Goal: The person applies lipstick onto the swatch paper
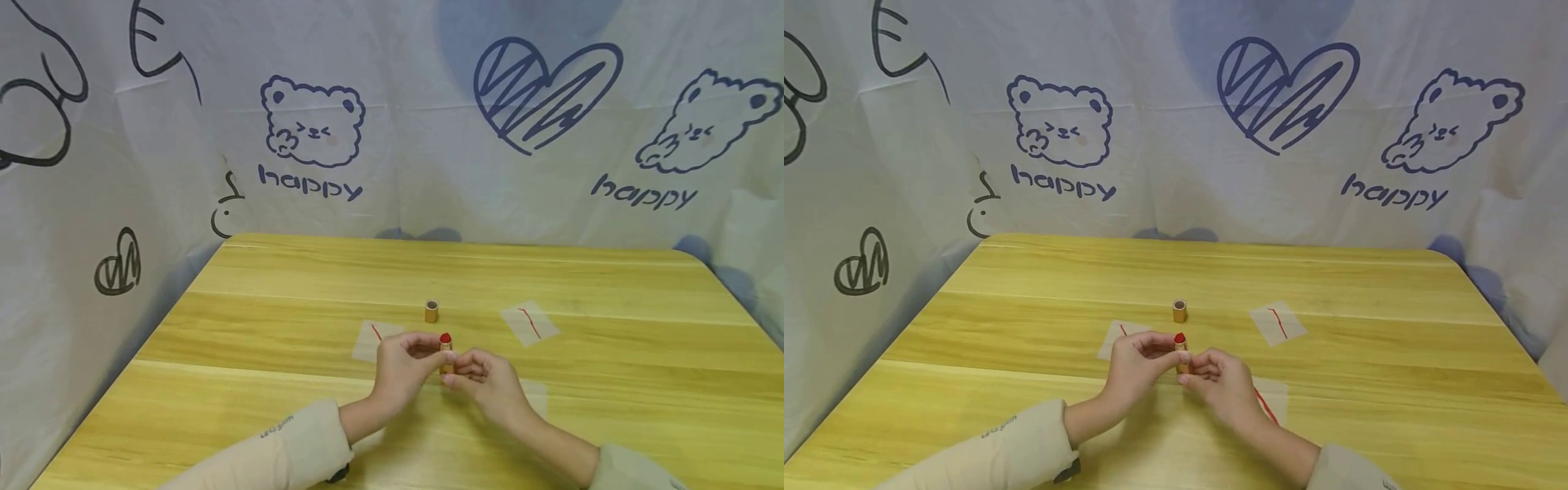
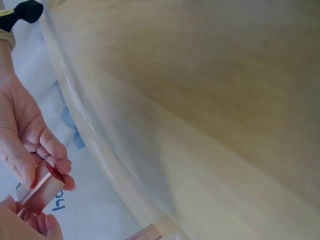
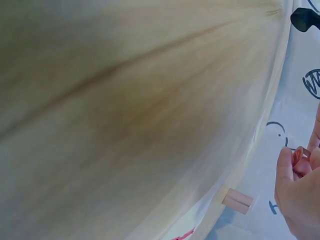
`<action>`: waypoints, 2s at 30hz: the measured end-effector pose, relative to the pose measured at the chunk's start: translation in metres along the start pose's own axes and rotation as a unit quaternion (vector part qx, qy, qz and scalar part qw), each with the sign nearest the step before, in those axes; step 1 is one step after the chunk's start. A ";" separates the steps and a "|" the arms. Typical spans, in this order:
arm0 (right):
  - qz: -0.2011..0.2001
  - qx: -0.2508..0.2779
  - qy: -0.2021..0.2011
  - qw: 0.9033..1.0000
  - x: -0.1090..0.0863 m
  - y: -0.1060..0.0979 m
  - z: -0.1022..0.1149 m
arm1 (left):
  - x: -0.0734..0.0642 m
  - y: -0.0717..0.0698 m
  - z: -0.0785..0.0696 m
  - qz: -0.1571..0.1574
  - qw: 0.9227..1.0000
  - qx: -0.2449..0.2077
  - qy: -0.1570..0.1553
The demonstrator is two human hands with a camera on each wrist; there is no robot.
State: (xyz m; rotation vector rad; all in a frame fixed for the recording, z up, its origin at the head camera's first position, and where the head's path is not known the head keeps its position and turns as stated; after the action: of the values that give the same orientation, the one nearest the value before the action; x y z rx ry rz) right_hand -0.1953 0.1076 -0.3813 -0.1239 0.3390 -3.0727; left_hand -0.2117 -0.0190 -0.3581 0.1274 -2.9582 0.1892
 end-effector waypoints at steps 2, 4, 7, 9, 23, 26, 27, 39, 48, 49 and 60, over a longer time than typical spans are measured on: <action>0.008 0.008 -0.002 1.000 0.000 0.001 0.001 | 0.000 0.000 -0.001 0.000 1.000 -0.009 0.002; 0.021 0.017 -0.002 1.000 0.001 0.001 0.001 | 0.001 0.001 -0.001 0.006 1.000 -0.023 0.003; 0.042 0.034 -0.003 0.999 0.002 0.001 0.002 | 0.002 0.004 -0.001 0.028 0.998 -0.050 0.003; 0.051 0.038 -0.003 0.998 0.002 0.001 0.003 | 0.004 0.004 0.000 0.045 0.997 -0.061 -0.002; 0.090 0.027 -0.010 0.996 0.002 0.004 0.003 | 0.009 0.011 -0.003 0.177 0.980 -0.086 0.028; 0.093 0.021 -0.009 0.995 0.001 0.004 0.002 | 0.008 0.013 -0.004 0.198 0.975 -0.095 0.026; 0.095 0.020 -0.009 0.995 0.001 0.004 0.002 | 0.008 0.013 -0.004 0.205 0.974 -0.097 0.023; 0.097 0.014 -0.007 0.995 0.001 0.004 0.001 | 0.008 0.014 0.001 0.213 0.973 -0.093 -0.001; 0.090 0.022 0.007 0.996 0.000 0.003 0.001 | 0.008 0.013 0.000 0.194 0.978 -0.071 0.011; 0.089 0.022 0.007 0.996 0.000 0.003 0.001 | 0.008 0.013 0.000 0.191 0.979 -0.069 0.009; 0.074 0.027 0.007 0.997 0.000 0.003 0.002 | 0.010 0.008 0.004 0.124 0.990 -0.054 -0.027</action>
State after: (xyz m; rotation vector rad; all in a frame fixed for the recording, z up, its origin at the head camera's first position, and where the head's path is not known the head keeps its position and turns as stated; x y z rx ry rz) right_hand -0.1954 0.1047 -0.3800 -0.0711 0.2534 -2.9347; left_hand -0.2227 -0.0120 -0.3611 -0.2548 -3.0222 0.0583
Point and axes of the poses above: each hand's wrist, its own x-axis towards the middle knuckle, its own y-axis out of the palm, z = x × y, the point moved 8 cm from there along x, towards the middle knuckle, and after that the axes turned 10 degrees about -z, right-handed, at the moved point
